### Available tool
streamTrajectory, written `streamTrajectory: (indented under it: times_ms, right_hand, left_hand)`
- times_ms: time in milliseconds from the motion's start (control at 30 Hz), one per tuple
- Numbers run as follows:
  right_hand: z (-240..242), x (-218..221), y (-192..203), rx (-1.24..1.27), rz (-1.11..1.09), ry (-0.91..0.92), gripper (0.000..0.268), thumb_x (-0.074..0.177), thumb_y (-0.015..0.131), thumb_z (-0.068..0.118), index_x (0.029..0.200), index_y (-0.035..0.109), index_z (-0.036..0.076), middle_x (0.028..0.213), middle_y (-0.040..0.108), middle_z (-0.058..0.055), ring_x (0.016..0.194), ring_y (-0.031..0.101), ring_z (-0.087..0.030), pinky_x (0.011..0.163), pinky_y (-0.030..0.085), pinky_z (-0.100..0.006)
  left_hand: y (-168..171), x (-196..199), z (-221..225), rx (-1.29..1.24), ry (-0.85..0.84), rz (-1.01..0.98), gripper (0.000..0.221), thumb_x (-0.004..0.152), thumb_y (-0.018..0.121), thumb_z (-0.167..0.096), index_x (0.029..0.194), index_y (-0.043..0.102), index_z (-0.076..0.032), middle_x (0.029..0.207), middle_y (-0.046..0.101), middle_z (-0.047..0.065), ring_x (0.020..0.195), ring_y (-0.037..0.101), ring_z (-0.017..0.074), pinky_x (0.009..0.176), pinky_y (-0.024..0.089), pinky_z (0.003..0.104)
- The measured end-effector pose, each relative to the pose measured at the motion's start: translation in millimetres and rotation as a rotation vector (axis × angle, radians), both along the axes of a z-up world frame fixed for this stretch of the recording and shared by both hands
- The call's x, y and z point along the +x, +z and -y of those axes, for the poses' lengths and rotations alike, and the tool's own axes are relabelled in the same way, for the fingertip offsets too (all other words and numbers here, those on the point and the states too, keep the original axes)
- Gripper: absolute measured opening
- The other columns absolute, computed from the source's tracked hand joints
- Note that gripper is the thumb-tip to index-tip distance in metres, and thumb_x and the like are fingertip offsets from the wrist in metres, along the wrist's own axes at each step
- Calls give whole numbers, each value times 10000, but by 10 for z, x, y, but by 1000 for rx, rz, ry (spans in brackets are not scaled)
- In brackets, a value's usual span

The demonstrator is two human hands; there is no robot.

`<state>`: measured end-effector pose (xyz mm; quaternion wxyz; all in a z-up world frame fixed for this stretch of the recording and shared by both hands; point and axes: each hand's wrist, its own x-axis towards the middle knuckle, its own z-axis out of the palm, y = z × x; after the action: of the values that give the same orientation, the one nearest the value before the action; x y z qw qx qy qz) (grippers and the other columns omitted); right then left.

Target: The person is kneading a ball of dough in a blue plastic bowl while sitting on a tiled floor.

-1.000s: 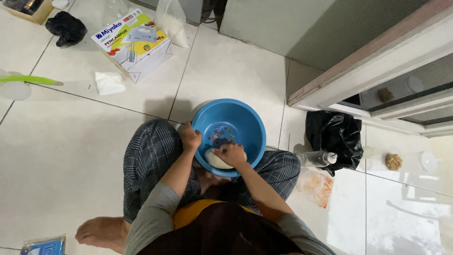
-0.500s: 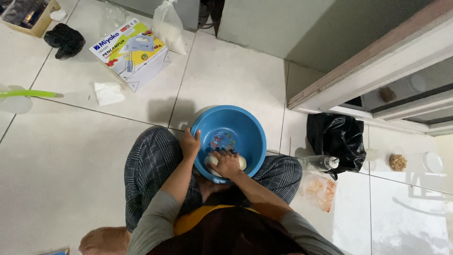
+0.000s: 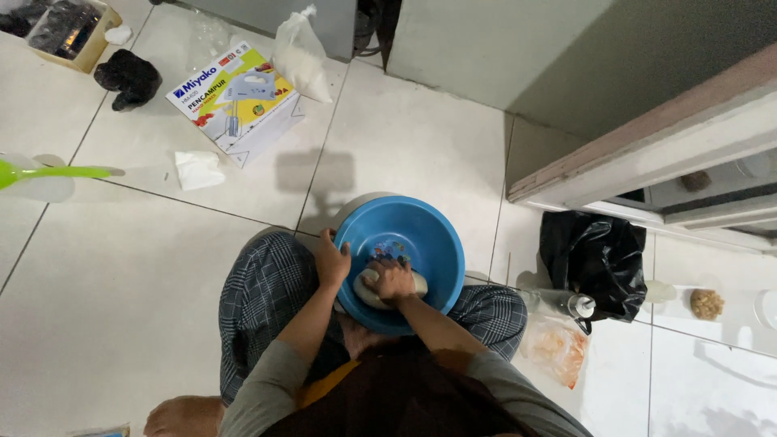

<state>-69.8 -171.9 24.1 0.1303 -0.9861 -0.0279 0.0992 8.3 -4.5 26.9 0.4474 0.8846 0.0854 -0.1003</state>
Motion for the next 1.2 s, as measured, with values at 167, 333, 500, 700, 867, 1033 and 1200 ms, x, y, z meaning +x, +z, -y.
streamTrajectory:
  times_ms: [167,333,500,700,867,1033,1200]
  right_hand:
    - [54,157,39,17,49,23,385,950,541,625,1158,685,335,1198,702,10,1200,642,-229,1039,424,-558]
    - [91,328,37,65,219,34,440,975,529,623,1011,735,236,1140,740,-65,1154,663,-263,1007,441,-520]
    - [99,552,-217,69,292,-32,419,951,592,605,921,758,221,1054,740,-43,1050,678,-221,973,455,-497]
    - [170,723,-384,52,506,-41,502,955,508,719,809,744,301,925,715,25,928,677,-166,836,494,-431]
    - [199,822,-384,36,500,-68,418,938,551,642,781,738,303,860,711,41,879,676,-176,817,492,-446]
    - [185,884,-473,77,447,-110,448,956,575,619,778,767,256,803,716,-1,820,697,-250,778,533,-493]
    - [207,849,-606,61,369,-160,500,967,546,660,864,758,219,826,699,-29,858,687,-275,845,509,-562]
  left_hand:
    - [-78,-13,3,24,-1,2,459,1023,678,-209,1407,493,-37,1177,703,239,1074,733,415,835,650,496]
    - [-162,17,19,45,-2,-63,401,1053,626,-222,1406,522,-63,1168,711,233,1048,748,412,824,665,487]
    - [-264,18,10,132,-28,-54,544,1038,645,-303,1471,534,6,1251,705,272,1121,727,436,876,648,512]
    - [-182,25,21,123,-73,-21,502,1036,631,-275,1435,545,17,1239,690,282,1134,702,460,888,623,562]
    - [-131,51,39,134,-67,6,472,1040,632,-277,1419,552,-7,1202,710,259,1098,723,434,838,645,522]
    - [-105,64,36,103,-69,45,489,1050,614,-269,1442,539,15,1230,690,304,1096,708,478,817,640,572]
    - [-375,128,83,121,-28,48,436,1054,614,-298,1434,547,-93,1204,711,212,1084,732,416,833,655,514]
